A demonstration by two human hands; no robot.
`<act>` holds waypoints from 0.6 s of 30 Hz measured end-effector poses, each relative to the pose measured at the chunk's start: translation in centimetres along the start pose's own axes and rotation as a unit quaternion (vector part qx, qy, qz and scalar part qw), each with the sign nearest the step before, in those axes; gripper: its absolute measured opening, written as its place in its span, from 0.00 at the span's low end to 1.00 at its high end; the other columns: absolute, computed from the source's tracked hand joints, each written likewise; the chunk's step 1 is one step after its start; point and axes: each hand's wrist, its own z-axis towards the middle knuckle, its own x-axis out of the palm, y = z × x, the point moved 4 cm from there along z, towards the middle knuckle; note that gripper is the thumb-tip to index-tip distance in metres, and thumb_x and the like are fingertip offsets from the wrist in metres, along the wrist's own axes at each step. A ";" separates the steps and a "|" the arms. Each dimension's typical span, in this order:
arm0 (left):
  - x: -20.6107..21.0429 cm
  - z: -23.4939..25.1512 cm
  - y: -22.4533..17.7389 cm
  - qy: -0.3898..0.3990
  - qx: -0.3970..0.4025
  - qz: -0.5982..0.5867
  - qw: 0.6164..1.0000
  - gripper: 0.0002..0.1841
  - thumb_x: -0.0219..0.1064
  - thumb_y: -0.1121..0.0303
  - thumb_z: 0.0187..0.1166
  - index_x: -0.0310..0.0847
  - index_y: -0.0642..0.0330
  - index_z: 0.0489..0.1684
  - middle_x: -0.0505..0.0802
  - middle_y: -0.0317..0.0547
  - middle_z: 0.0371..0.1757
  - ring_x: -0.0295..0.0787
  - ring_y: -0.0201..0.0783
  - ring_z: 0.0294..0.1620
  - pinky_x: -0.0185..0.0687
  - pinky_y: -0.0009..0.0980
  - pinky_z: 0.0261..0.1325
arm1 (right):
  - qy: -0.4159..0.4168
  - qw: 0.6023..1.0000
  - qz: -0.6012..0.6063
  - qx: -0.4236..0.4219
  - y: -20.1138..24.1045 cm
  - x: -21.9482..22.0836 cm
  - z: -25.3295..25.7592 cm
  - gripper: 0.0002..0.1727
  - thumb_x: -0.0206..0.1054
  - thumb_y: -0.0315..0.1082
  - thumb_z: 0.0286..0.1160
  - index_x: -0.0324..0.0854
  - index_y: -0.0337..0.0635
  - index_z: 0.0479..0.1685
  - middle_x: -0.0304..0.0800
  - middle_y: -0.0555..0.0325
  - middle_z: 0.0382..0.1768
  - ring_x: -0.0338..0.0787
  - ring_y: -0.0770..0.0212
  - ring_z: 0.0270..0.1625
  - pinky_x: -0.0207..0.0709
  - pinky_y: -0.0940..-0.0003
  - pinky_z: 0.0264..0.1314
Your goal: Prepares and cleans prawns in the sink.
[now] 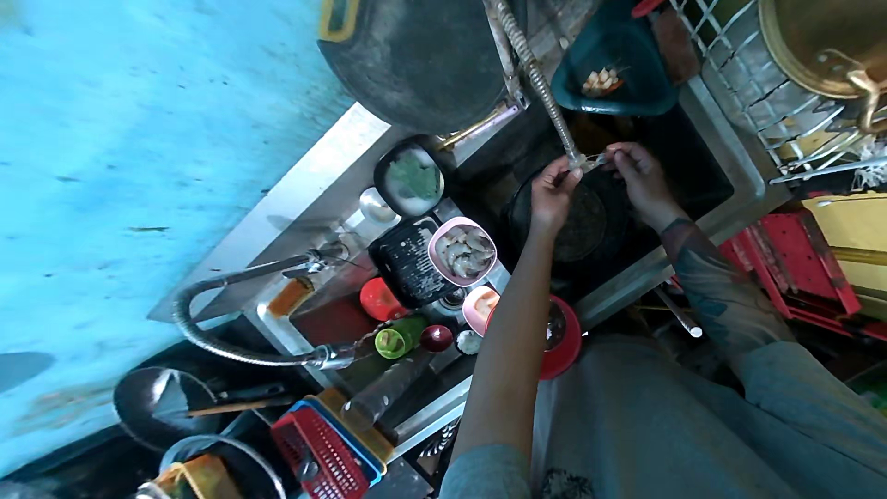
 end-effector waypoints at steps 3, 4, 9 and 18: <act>0.1 -0.1 -0.1 -0.002 -0.005 -0.014 1.000 0.13 0.68 0.74 0.82 0.84 0.69 0.61 0.94 0.48 0.50 0.92 0.36 0.50 0.88 0.35 0.61 | -0.004 1.000 0.001 -0.028 0.7 0.3 0.1 0.20 0.49 0.40 0.95 0.80 0.40 0.69 0.89 0.54 0.64 0.88 0.59 0.66 0.83 0.61 0.69; 0.2 -0.1 -0.2 0.001 -0.005 -0.021 1.000 0.13 0.68 0.74 0.83 0.84 0.69 0.60 0.94 0.48 0.50 0.92 0.37 0.51 0.88 0.36 0.62 | -0.003 0.999 0.008 -0.033 0.9 0.4 0.1 0.20 0.49 0.39 0.96 0.80 0.40 0.68 0.89 0.54 0.64 0.88 0.59 0.66 0.83 0.61 0.69; 0.0 -0.6 -0.1 0.005 -0.001 -0.037 0.999 0.14 0.63 0.72 0.87 0.82 0.69 0.64 0.94 0.48 0.50 0.91 0.38 0.51 0.87 0.37 0.62 | 0.007 0.999 0.031 -0.031 1.0 0.9 0.2 0.20 0.48 0.39 0.96 0.80 0.39 0.68 0.90 0.53 0.63 0.88 0.58 0.66 0.83 0.60 0.68; -1.0 -2.0 0.5 0.037 -0.048 -0.082 0.995 0.24 0.65 0.74 0.84 0.72 0.65 0.81 0.91 0.52 0.63 0.89 0.42 0.63 0.85 0.40 0.70 | 0.023 0.999 0.025 -0.018 0.7 2.3 0.1 0.19 0.50 0.38 0.94 0.80 0.37 0.68 0.92 0.52 0.61 0.90 0.57 0.65 0.84 0.58 0.69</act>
